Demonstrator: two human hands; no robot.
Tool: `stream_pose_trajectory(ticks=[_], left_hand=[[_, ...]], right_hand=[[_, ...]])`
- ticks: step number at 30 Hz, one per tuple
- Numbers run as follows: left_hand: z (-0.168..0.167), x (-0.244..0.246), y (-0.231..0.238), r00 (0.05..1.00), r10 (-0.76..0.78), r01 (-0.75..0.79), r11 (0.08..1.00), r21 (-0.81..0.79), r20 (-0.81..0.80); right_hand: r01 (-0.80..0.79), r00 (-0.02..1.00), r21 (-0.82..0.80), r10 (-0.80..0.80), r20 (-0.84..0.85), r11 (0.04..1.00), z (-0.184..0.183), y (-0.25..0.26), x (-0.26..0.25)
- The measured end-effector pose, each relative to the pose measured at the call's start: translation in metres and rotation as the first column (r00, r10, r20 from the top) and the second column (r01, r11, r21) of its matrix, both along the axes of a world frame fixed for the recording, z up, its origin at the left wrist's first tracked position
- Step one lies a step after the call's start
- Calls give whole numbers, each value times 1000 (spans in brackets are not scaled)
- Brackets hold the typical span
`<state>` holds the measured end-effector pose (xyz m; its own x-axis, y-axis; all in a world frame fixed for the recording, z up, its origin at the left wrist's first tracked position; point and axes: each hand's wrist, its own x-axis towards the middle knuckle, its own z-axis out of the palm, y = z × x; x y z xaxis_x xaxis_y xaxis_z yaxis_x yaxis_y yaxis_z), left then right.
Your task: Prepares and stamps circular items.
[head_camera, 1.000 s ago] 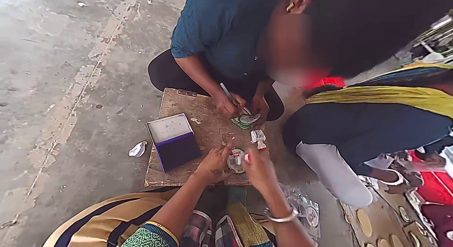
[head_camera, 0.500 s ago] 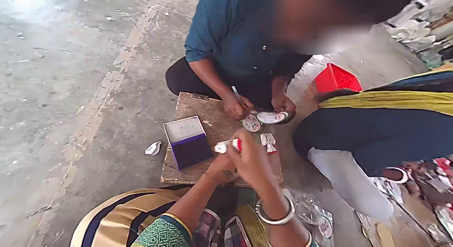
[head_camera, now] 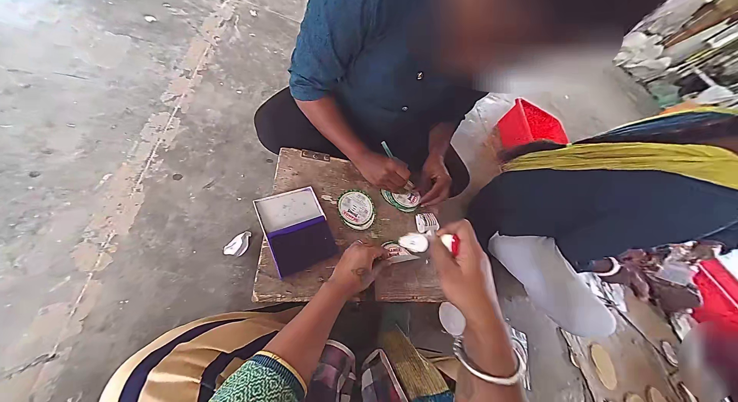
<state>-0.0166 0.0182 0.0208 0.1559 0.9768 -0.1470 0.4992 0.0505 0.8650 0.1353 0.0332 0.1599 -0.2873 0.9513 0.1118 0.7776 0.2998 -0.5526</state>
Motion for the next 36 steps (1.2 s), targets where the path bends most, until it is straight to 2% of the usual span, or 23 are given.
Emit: stream_pose_trajectory(ticks=[4, 9, 13, 15, 19, 26, 30, 33, 36], left_hand=[[11, 1, -5, 1000, -21, 21, 998, 63, -3], [9, 2, -5, 999, -40, 42, 993, 106, -17], [5, 4, -4, 999, 47, -49, 990, 131, 16], [8, 4, -3, 996, 86, -85, 994, 73, 2], [9, 6, -4, 986, 167, -167, 984, 65, 0], [0, 12, -6, 964, 267, -262, 946, 190, -3], [4, 10, -4, 968, 249, -246, 961, 125, -14], [-2, 12, -5, 967, 254, -251, 951, 181, 7], [-10, 11, -6, 970, 237, -243, 920, 308, 57]], right_hand=[[106, 994, -68, -104, 33, 992, -13, 2, 59], [121, 993, -190, -116, 38, 974, -33, -6, 75], [138, 990, -201, -132, 41, 970, -33, -6, 68], [132, 990, -182, -120, 75, 974, -32, -5, 64], [63, 979, -261, -10, 203, 963, -36, 6, 45], [22, 887, -332, 134, 441, 943, -31, 27, 2], [4, 844, -386, 204, 497, 923, -48, 30, -10], [0, 884, -376, 176, 433, 926, -48, 31, 4], [85, 985, -180, -55, 163, 980, -42, 27, 31]])
